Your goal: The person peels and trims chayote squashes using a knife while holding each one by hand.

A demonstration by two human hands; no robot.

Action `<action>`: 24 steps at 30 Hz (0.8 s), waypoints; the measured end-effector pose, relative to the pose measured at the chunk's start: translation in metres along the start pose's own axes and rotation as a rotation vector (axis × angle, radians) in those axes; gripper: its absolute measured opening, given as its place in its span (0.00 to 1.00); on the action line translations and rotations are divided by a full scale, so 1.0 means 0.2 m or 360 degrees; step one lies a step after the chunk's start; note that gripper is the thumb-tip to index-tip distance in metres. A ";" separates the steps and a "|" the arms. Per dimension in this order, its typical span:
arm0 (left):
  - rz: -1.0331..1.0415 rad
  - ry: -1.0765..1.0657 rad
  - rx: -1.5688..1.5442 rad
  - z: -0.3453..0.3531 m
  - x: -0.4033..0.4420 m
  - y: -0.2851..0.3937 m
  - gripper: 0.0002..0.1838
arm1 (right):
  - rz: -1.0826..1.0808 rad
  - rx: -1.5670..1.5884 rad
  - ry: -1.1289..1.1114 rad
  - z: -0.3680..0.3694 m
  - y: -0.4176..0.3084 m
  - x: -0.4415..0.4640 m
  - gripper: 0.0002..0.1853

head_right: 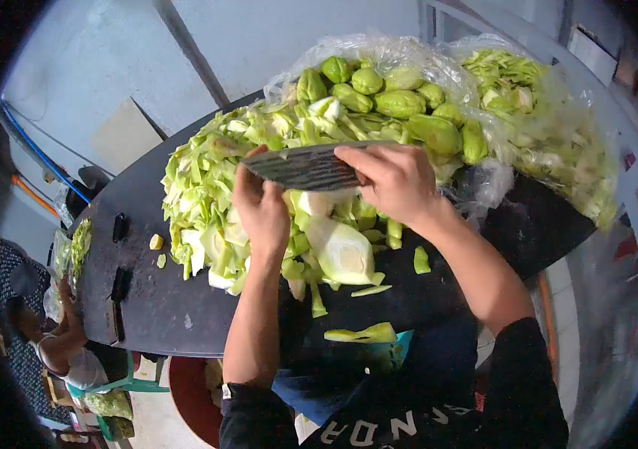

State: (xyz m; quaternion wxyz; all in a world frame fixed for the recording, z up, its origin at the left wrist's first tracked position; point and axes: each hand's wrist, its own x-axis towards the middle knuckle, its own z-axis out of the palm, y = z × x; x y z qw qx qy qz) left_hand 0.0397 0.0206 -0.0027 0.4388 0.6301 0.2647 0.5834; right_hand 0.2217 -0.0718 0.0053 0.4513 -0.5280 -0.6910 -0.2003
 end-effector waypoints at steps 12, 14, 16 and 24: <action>0.0699 -0.1631 0.1338 0.01 -0.49 0.21 0.41 | 0.0391 0.0187 0.0109 -0.05 0.10 0.01 0.19; 0.0677 -0.1680 0.1403 0.03 -0.47 0.16 0.42 | 0.0295 0.0165 0.0076 -0.06 0.08 0.02 0.19; 0.0713 -0.1735 0.1465 0.04 -0.42 0.13 0.44 | 0.0214 0.0175 0.0120 -0.03 0.09 0.01 0.19; 0.0356 -0.1338 0.0701 0.00 -0.26 0.11 0.31 | 0.0359 0.0168 -0.0003 -0.04 0.11 -0.01 0.20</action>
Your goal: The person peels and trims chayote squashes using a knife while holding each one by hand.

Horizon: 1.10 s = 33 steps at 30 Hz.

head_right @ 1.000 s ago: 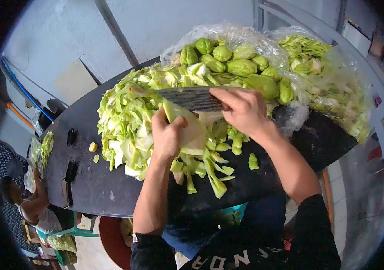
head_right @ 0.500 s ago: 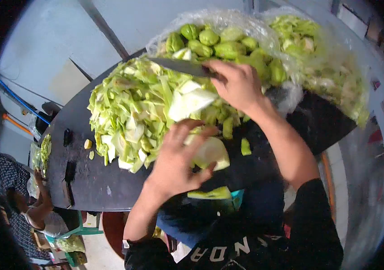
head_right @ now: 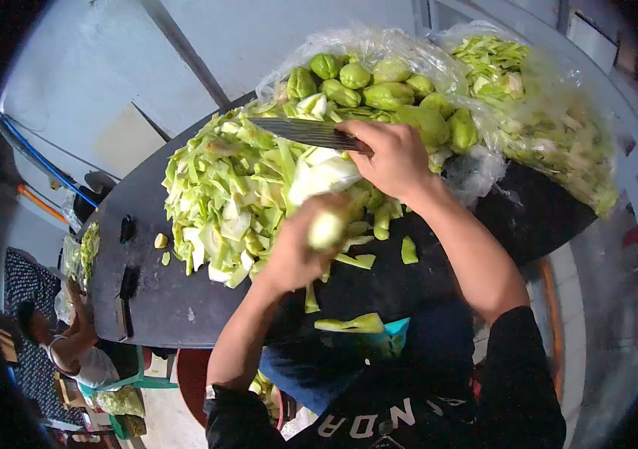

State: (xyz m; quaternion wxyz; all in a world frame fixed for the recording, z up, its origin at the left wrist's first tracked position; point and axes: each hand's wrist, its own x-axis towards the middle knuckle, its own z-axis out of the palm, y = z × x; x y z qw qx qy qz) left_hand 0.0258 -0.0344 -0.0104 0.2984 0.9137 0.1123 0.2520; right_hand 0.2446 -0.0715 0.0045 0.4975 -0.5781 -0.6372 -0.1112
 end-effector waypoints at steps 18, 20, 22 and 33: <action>0.0062 0.1016 -0.3096 0.01 0.22 0.01 0.31 | -0.1034 -0.0204 0.0395 0.04 -0.16 -0.04 0.28; -0.0072 0.1193 -0.2996 0.02 0.22 0.03 0.31 | -0.1050 -0.0164 0.0387 0.05 -0.15 -0.04 0.28; -0.0243 0.1441 -0.2819 0.02 0.24 0.05 0.30 | -0.1007 -0.0148 0.0387 0.07 -0.12 -0.04 0.27; -0.0369 0.2017 -0.2062 -0.24 -0.18 -0.04 0.26 | -0.0363 -0.0398 0.0507 -0.02 0.08 0.04 0.19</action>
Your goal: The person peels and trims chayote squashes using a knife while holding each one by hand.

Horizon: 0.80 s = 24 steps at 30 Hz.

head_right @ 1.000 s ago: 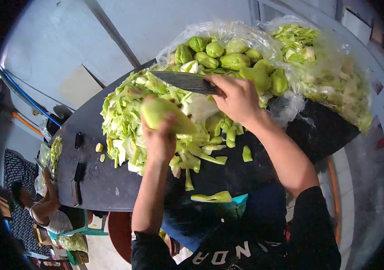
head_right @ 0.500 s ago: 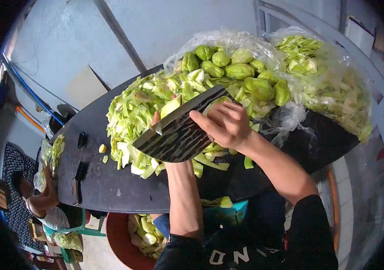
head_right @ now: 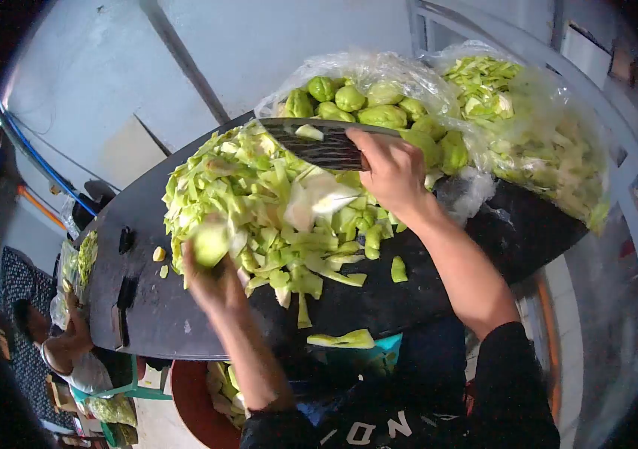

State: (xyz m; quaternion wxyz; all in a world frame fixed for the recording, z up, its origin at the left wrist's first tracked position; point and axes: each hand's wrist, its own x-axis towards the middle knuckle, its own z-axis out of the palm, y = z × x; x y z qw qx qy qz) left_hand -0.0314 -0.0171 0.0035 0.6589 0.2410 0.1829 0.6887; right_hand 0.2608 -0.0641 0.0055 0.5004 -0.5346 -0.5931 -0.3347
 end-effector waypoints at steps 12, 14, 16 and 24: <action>0.0515 0.0753 0.1642 -1.39 -0.42 1.11 0.26 | 0.0428 -0.0251 -0.0856 0.00 -0.02 0.02 0.13; 0.0276 0.0710 0.1829 -1.60 -0.54 1.08 0.24 | 0.0441 -0.0258 -0.0865 -0.01 -0.03 0.01 0.17; 0.0004 0.0594 0.1991 -1.80 -0.68 1.00 0.21 | 0.0508 -0.0204 -0.0713 -0.01 -0.02 0.00 0.18; -0.0093 0.0585 0.2202 -2.14 -0.62 0.86 0.21 | 0.0721 0.0012 -0.0290 -0.08 0.06 0.05 0.07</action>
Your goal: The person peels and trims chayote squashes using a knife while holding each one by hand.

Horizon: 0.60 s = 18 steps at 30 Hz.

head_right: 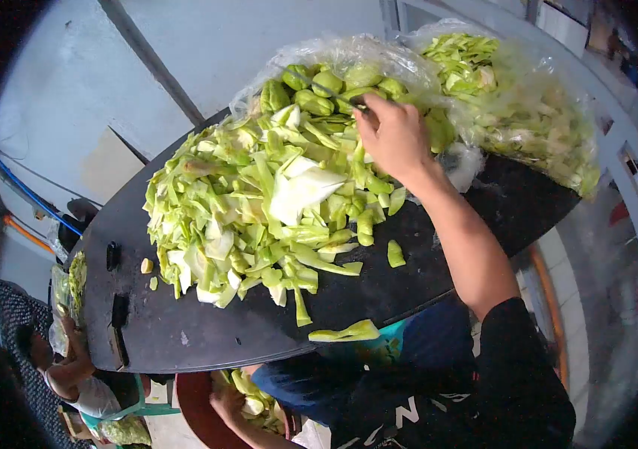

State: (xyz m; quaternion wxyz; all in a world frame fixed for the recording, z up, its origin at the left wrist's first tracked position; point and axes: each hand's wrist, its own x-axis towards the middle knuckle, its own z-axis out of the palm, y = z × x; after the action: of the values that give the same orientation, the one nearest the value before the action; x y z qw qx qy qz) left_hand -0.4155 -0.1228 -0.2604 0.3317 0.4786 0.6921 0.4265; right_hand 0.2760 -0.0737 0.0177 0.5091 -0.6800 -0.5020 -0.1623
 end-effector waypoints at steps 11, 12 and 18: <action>0.1476 -0.0346 0.0261 0.90 -0.26 2.02 0.22 | -0.0097 0.0171 0.0336 -0.08 0.03 0.05 0.08; 0.1440 -0.0617 0.0284 1.05 -0.26 2.06 0.23 | -0.0100 0.0185 0.0330 -0.09 0.02 0.05 0.08; 0.1975 -0.0931 0.0614 1.63 -0.22 2.27 0.28 | -0.0079 0.0158 0.0349 -0.12 0.04 0.06 0.07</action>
State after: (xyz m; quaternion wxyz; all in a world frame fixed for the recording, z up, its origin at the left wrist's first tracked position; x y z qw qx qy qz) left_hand 0.0544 0.0046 0.0173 0.1092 0.9293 0.2379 0.2606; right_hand 0.2949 -0.0882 0.0321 0.5899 -0.6194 -0.4675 -0.2231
